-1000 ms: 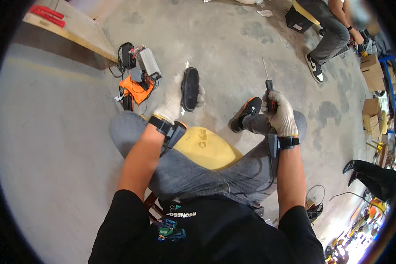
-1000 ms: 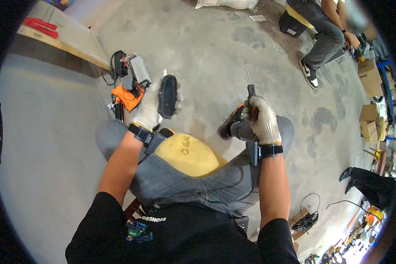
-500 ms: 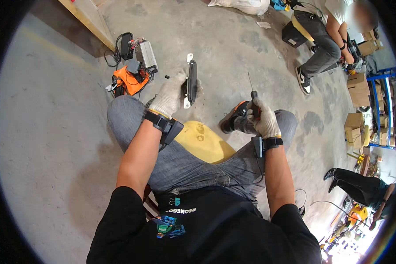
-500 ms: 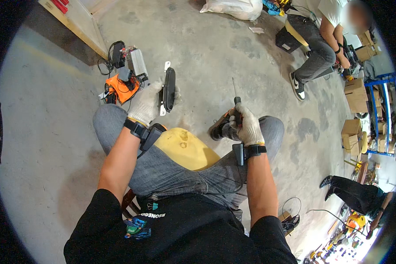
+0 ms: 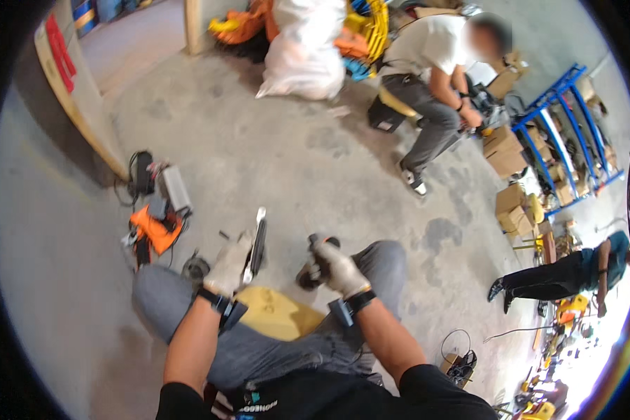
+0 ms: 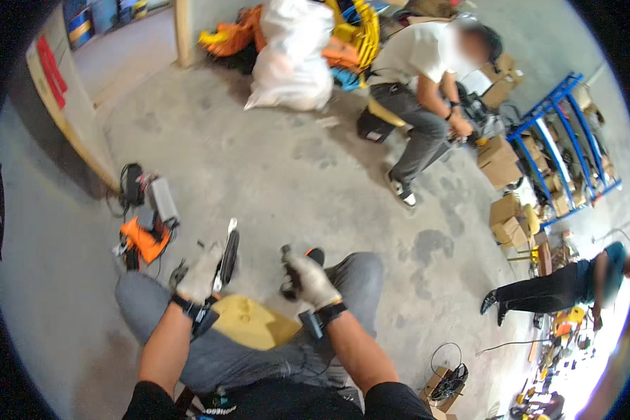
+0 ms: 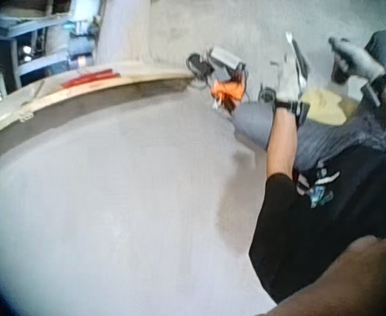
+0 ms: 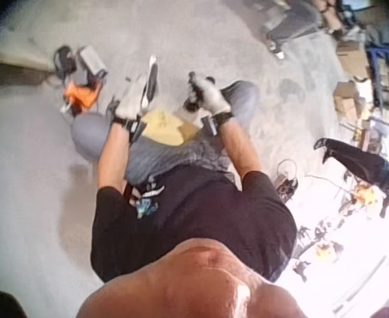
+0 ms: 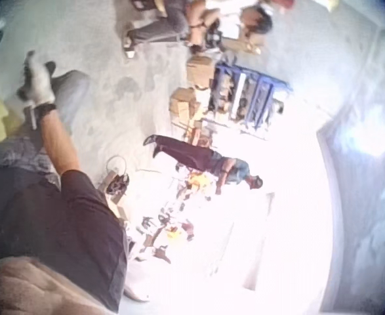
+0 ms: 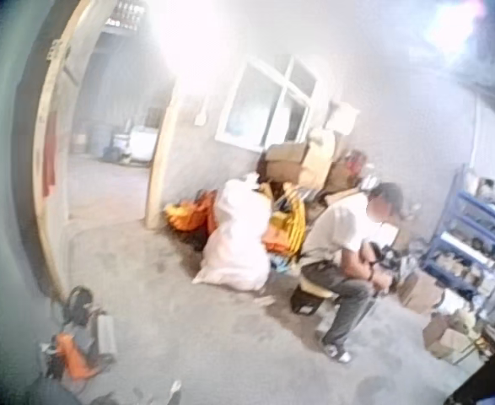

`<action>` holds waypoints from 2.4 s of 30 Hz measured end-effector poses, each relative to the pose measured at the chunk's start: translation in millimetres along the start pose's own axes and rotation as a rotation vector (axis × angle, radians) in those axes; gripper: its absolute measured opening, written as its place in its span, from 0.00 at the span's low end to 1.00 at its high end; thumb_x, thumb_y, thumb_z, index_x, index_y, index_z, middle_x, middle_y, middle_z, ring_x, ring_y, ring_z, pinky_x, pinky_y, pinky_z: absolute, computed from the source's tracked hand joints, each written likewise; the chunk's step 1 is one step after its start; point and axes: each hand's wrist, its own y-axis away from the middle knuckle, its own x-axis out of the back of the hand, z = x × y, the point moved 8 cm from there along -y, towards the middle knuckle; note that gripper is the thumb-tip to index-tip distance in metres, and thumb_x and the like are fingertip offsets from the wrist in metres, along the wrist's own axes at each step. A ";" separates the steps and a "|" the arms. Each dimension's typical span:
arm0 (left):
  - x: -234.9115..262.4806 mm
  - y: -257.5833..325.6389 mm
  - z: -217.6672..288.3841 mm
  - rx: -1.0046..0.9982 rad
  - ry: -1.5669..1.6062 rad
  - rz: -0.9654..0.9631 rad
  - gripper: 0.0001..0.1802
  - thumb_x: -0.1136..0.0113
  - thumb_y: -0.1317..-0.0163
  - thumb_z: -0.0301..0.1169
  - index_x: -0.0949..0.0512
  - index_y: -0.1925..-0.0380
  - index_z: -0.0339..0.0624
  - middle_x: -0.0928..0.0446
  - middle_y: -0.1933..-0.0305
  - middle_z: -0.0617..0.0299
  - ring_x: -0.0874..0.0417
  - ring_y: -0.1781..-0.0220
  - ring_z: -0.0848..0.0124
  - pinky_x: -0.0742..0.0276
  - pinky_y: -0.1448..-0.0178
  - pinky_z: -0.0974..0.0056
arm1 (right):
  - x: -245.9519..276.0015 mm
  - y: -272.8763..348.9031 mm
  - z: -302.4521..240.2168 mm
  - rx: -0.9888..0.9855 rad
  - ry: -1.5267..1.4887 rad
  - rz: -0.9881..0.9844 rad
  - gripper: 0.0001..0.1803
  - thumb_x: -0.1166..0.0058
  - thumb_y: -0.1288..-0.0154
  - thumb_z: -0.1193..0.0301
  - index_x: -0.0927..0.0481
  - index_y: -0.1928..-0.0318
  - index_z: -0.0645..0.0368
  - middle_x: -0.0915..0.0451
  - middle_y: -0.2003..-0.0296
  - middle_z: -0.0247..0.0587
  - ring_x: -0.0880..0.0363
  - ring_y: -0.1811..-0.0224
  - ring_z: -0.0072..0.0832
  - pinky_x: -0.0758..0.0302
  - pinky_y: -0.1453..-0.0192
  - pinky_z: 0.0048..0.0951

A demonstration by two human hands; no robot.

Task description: Repairing a motorcycle dashboard component by unscrewing a metal bracket from the housing.

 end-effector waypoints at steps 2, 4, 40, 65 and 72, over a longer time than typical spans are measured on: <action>-27.7 9.2 -6.6 0.030 -0.095 -0.081 0.20 0.56 0.15 0.46 0.24 0.54 0.41 0.18 0.66 0.59 0.15 0.70 0.68 0.14 0.63 0.63 | -12.4 4.9 -1.3 0.046 0.122 -0.054 0.16 0.37 0.28 0.62 0.24 0.50 0.58 0.20 0.66 0.33 0.23 0.72 0.23 0.25 0.68 0.28; -34.3 0.3 -14.3 -0.056 -0.345 -0.239 0.20 0.57 0.15 0.46 0.25 0.55 0.42 0.18 0.65 0.60 0.15 0.69 0.70 0.14 0.62 0.64 | -42.5 11.7 -9.4 0.146 0.182 -0.089 0.16 0.37 0.31 0.71 0.28 0.49 0.61 0.24 0.66 0.37 0.24 0.71 0.24 0.24 0.67 0.28; -80.8 26.1 -9.7 0.024 -0.360 -0.488 0.24 0.57 0.16 0.46 0.25 0.35 0.42 0.17 0.49 0.57 0.13 0.53 0.69 0.15 0.46 0.62 | -47.4 -0.3 -29.9 0.272 0.288 -0.231 0.13 0.36 0.32 0.71 0.23 0.52 0.61 0.20 0.64 0.35 0.23 0.70 0.21 0.23 0.63 0.24; -19.9 1.4 9.6 0.012 -0.032 -0.061 0.30 0.55 0.21 0.62 0.23 0.54 0.45 0.19 0.72 0.63 0.19 0.76 0.73 0.18 0.70 0.66 | -48.7 83.5 -55.7 0.333 0.483 -0.045 0.22 0.40 0.36 0.76 0.22 0.41 0.69 0.16 0.63 0.39 0.19 0.61 0.25 0.24 0.54 0.26; -13.4 -4.6 7.7 -0.068 -0.114 -0.029 0.40 0.58 0.25 0.70 0.22 0.47 0.42 0.19 0.65 0.63 0.18 0.69 0.74 0.18 0.62 0.66 | -14.8 67.0 -45.1 0.291 0.355 -0.094 0.24 0.34 0.36 0.72 0.22 0.41 0.68 0.15 0.60 0.40 0.20 0.64 0.23 0.25 0.59 0.23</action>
